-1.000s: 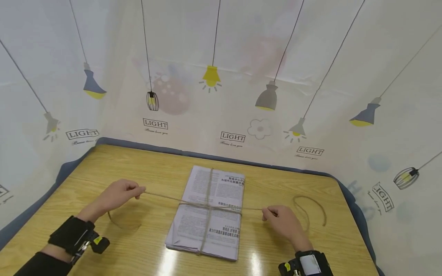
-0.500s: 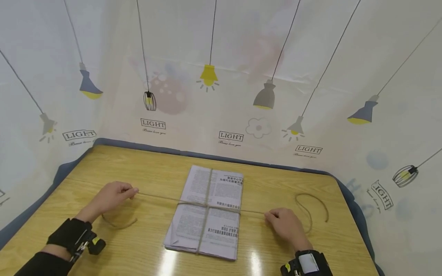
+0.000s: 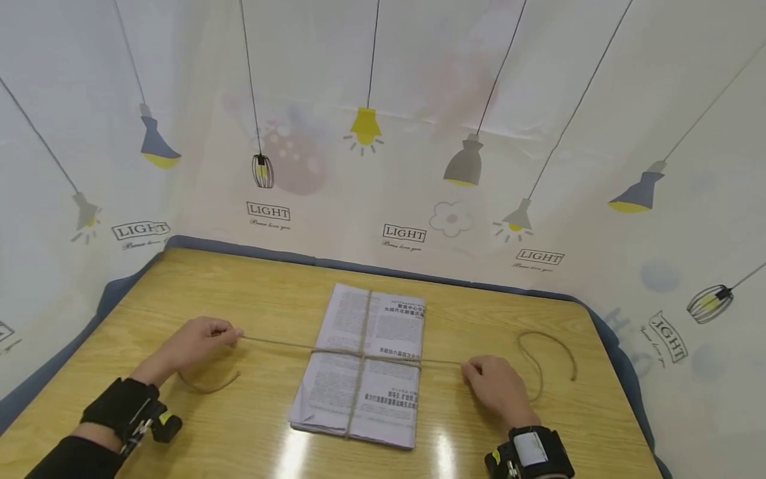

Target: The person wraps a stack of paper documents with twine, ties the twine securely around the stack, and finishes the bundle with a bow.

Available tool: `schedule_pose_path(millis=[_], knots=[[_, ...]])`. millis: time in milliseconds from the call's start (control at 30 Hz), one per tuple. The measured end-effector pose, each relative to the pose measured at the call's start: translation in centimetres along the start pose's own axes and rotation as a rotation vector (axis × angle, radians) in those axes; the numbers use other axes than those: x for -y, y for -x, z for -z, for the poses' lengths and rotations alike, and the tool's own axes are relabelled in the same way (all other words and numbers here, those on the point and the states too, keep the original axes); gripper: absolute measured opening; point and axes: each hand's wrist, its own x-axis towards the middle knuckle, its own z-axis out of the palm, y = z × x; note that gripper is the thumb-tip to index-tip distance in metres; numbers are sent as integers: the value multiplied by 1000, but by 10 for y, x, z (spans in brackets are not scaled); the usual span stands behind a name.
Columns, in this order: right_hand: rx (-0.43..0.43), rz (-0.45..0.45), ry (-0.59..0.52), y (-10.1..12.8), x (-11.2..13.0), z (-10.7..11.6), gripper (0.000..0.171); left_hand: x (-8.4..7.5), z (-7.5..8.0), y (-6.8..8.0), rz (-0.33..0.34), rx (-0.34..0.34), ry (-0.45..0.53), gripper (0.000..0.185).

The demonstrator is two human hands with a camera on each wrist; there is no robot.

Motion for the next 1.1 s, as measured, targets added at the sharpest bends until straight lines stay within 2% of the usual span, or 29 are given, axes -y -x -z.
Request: schedule_pose_path(millis=[100, 167, 267, 367, 467, 633, 767, 867, 933, 1100], knots=[[-12, 44, 11, -1, 4, 0, 28, -3, 1, 0, -28, 11, 24, 36], [-31, 73, 21, -1, 8, 0, 26, -4, -1, -1, -64, -14, 0, 31], [-108, 106, 82, -1, 11, -2, 19, -7, -6, -6, -117, -106, -100, 21], [-194, 112, 143, -1, 14, -4, 16, -8, -11, -10, -136, -218, -251, 14], [-198, 84, 126, -1, 16, -5, 15, -12, -13, -11, -127, -267, -346, 13], [-70, 20, 30, 1, 24, -11, 27, -19, -21, -11, -98, -290, -432, 18], [-51, -1, 13, 3, 29, -16, 19, -25, -26, -10, -63, -302, -455, 20], [-76, -31, -8, 3, 29, -19, 11, -28, -29, -8, -33, -303, -454, 21], [-110, -50, -43, 3, 28, -20, 12, -30, -30, -6, -2, -303, -443, 22], [-263, -74, -180, 2, 28, -19, 22, -30, -31, -8, 54, -305, -362, 25]])
